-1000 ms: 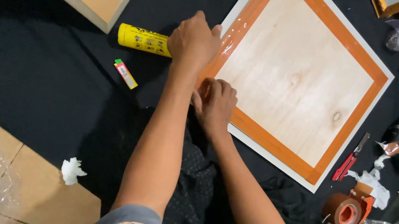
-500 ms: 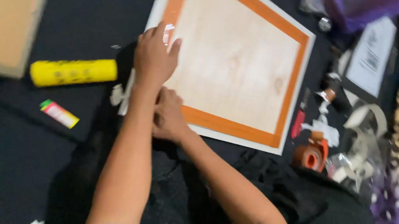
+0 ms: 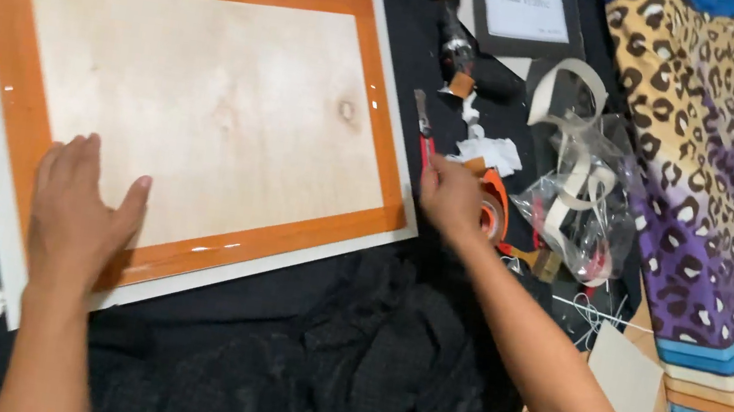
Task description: The person applies orange tape to the edges of a wooden photo frame, wipes the surface with a white cloth, then uses a cordless drill to screw metal hanging hardware into the frame's back corners.
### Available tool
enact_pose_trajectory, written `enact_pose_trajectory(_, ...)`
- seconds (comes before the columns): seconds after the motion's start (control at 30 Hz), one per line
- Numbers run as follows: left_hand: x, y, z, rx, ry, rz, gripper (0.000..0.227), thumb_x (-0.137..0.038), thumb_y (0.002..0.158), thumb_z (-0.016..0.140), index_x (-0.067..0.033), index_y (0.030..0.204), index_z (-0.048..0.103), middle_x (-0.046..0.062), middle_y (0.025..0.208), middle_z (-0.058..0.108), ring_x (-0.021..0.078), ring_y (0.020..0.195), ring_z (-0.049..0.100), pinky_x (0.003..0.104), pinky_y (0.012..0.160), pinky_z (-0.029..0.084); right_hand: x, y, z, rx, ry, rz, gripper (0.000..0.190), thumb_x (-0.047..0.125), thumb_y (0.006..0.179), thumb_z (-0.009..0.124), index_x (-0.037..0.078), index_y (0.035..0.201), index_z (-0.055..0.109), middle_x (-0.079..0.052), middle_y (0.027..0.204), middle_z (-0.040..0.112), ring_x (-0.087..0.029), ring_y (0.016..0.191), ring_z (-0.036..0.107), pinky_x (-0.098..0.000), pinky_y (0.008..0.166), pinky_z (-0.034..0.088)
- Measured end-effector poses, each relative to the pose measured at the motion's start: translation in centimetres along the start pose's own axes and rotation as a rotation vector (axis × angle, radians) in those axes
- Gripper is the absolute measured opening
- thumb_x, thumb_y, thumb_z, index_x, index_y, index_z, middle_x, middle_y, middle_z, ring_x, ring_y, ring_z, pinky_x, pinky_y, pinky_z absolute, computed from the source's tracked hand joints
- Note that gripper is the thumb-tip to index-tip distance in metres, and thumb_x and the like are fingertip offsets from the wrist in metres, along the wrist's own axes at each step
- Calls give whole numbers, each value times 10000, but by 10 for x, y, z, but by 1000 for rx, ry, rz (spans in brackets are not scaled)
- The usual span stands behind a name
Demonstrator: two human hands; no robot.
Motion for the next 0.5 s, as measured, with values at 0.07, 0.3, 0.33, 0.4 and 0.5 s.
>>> enact_pose_trajectory(0.07,-7,-1,12,31,214,134,764,-428,1049,524,198,1488,533,368,1474,571,489,1423,449,488,1254,274,-107,8,-39,-26,-77,650,486,243,863,467,160,1264,730,-173,1021,771,-415,1035,682,-489,876,501)
enact_pose_trajectory(0.3,1,-1,10,13,375,73,812,-442,1040,563,203,1534,561,390,1515,587,481,1427,501,516,1169,381,-260,-23,-26,31,274,1256,769,468,842,784,73,1458,549,-161,1427,599,-344,1175,651,-427,927,543)
enact_pose_trajectory(0.33,-7,0,2,47,289,-70,755,-344,1051,600,193,1564,468,414,1493,544,536,1351,501,567,1063,410,-260,-22,-15,55,334,1217,801,442,792,830,61,1441,558,-129,1369,637,-286,1137,663,-393,899,543)
enact_pose_trajectory(0.4,-2,-10,1,81,211,-210,733,-246,1061,637,184,1594,375,439,1471,501,591,1274,501,617,957,439,-291,-27,21,84,402,1184,834,416,743,876,49,1425,566,-97,1310,675,-228,1098,674,-360,872,544)
enact_pose_trajectory(0.5,29,-25,11,36,99,-294,482,-246,1249,621,196,1391,493,309,1143,517,476,1086,553,538,801,459,-352,-41,47,-119,179,1153,447,438,804,738,141,1137,769,-78,1103,775,-343,1003,725,-438,856,542)
Point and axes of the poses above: each hand's wrist, its own y-axis towards the middle knuckle, its own z-axis out of the palm, x = y × z, the point moved 7 cm from there along y, towards the middle knuckle
